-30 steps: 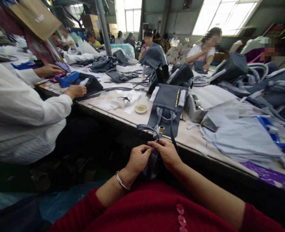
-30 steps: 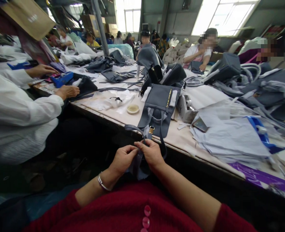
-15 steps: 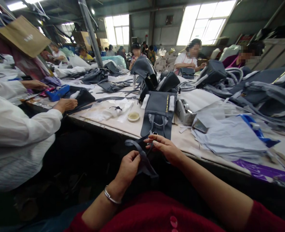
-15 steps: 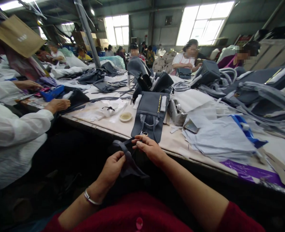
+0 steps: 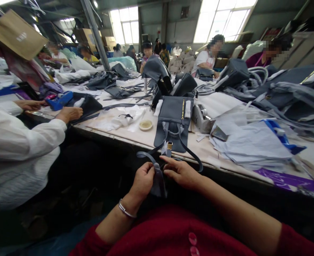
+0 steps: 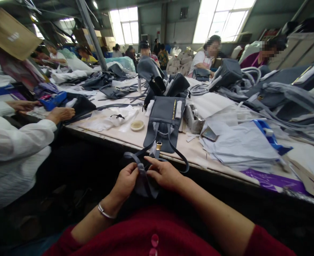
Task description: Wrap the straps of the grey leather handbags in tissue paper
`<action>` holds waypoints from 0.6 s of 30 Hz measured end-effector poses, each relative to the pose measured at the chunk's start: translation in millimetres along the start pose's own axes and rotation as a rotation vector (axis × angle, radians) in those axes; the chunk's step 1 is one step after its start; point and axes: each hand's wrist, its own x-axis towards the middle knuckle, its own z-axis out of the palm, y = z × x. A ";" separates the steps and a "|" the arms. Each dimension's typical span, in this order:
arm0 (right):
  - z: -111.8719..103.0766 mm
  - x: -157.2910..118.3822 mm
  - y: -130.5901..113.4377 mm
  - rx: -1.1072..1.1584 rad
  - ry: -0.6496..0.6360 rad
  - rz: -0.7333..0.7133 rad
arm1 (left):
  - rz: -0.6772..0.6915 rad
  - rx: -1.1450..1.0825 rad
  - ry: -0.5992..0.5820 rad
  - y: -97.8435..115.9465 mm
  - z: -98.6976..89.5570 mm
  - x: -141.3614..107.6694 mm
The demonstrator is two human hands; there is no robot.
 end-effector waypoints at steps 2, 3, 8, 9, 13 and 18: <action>-6.4 -4.7 8.0 0.201 0.050 0.088 | -0.046 -0.115 0.010 -1.9 -2.9 -0.7; -8.7 -6.0 12.1 0.304 0.099 0.144 | -0.066 -0.170 -0.003 -2.4 -3.9 -1.6; -12.1 -1.2 19.6 0.611 0.514 0.176 | -0.125 -0.223 -0.082 -3.9 -2.3 -7.5; -12.6 0.5 17.2 0.532 0.578 0.117 | -0.130 -0.213 -0.087 -3.5 -1.3 -7.9; -10.7 1.8 3.2 0.049 0.405 -0.060 | -0.088 -0.171 -0.125 3.6 3.3 -5.2; 6.1 -11.5 4.5 -0.146 0.093 -0.046 | 0.031 0.011 -0.134 7.0 8.9 -0.1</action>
